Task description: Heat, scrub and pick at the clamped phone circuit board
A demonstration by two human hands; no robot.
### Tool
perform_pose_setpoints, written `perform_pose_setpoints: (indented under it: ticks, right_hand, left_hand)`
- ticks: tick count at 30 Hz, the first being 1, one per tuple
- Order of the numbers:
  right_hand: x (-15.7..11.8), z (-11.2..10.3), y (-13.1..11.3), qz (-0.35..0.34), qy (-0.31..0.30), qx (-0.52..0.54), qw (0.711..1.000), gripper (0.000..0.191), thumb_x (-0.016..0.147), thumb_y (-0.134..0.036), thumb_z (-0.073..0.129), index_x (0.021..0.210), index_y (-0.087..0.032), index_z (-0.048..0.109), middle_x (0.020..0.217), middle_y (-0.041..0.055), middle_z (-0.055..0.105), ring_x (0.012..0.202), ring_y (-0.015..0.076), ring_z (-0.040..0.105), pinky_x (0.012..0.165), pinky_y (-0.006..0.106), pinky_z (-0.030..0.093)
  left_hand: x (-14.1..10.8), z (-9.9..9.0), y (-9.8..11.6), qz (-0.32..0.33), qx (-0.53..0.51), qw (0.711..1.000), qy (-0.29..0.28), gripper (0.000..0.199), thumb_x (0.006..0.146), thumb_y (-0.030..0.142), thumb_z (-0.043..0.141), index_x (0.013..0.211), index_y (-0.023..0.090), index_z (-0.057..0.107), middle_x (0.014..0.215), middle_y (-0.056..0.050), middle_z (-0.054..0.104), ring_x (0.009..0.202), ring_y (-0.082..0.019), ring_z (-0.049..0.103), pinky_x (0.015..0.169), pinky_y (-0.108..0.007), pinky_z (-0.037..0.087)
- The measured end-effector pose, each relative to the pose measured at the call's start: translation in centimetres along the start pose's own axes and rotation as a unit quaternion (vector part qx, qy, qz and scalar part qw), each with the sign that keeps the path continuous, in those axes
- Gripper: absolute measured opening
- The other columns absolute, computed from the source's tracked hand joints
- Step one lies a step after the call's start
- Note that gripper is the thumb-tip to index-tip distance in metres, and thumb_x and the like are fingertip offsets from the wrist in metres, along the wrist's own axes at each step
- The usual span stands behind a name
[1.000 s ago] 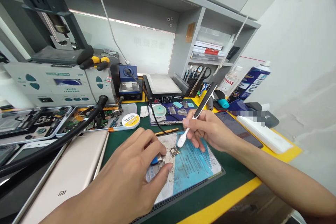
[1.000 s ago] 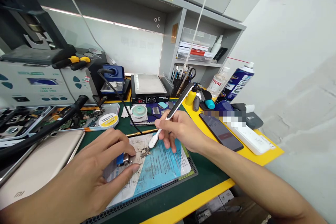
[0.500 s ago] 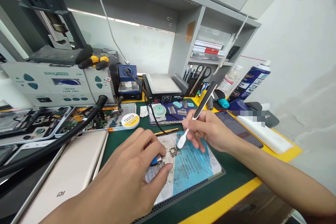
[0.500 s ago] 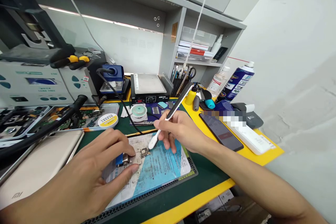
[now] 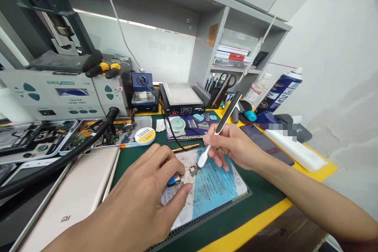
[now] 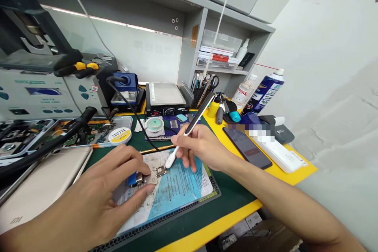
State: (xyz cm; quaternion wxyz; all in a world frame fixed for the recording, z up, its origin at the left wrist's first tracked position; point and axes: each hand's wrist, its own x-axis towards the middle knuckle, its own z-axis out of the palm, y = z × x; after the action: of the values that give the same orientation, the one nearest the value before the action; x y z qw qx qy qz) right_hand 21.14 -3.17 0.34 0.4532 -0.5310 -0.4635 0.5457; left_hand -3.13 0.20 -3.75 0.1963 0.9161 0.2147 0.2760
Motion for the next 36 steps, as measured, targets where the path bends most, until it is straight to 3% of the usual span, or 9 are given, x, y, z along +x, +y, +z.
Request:
perform_pose_setpoints:
  ticks: [6, 17, 36]
  right_hand:
    - [0.13, 0.08, -0.09, 0.011, 0.019, 0.030, 0.999, 0.034, 0.068, -0.035, 0.088, 0.070, -0.017, 0.058, 0.053, -0.0014, 0.066, 0.035, 0.0125, 0.057, 0.025, 0.018, 0.046]
    - [0.14, -0.05, 0.00, 0.005, 0.002, 0.034, 0.999, 0.035, 0.073, -0.040, 0.085, 0.072, -0.017, 0.059, 0.054, -0.0005, 0.066, 0.036, 0.0134, 0.059, 0.027, 0.019, 0.047]
    - [0.08, -0.12, 0.02, 0.008, -0.002, 0.005, 1.000, 0.031, 0.069, -0.033, 0.087, 0.070, -0.015, 0.062, 0.055, 0.0010, 0.068, 0.036, 0.0122, 0.058, 0.027, 0.017, 0.047]
  left_hand:
    - [0.03, -0.04, -0.06, -0.004, 0.000, 1.000, -0.009, 0.008, 0.099, 0.028, 0.055, 0.100, 0.022, 0.060, 0.101, -0.006, 0.058, 0.089, -0.022, 0.058, 0.074, -0.034, 0.049]
    - [-0.01, -0.10, 0.09, -0.002, -0.001, 1.000, -0.004, 0.008, 0.099, 0.029, 0.055, 0.100, 0.023, 0.060, 0.101, -0.006, 0.057, 0.089, -0.022, 0.057, 0.073, -0.034, 0.049]
    - [0.06, -0.12, 0.08, -0.003, -0.007, 1.000, 0.000, 0.007, 0.099, 0.028, 0.056, 0.100, 0.022, 0.060, 0.101, -0.004, 0.057, 0.089, -0.021, 0.057, 0.074, -0.033, 0.048]
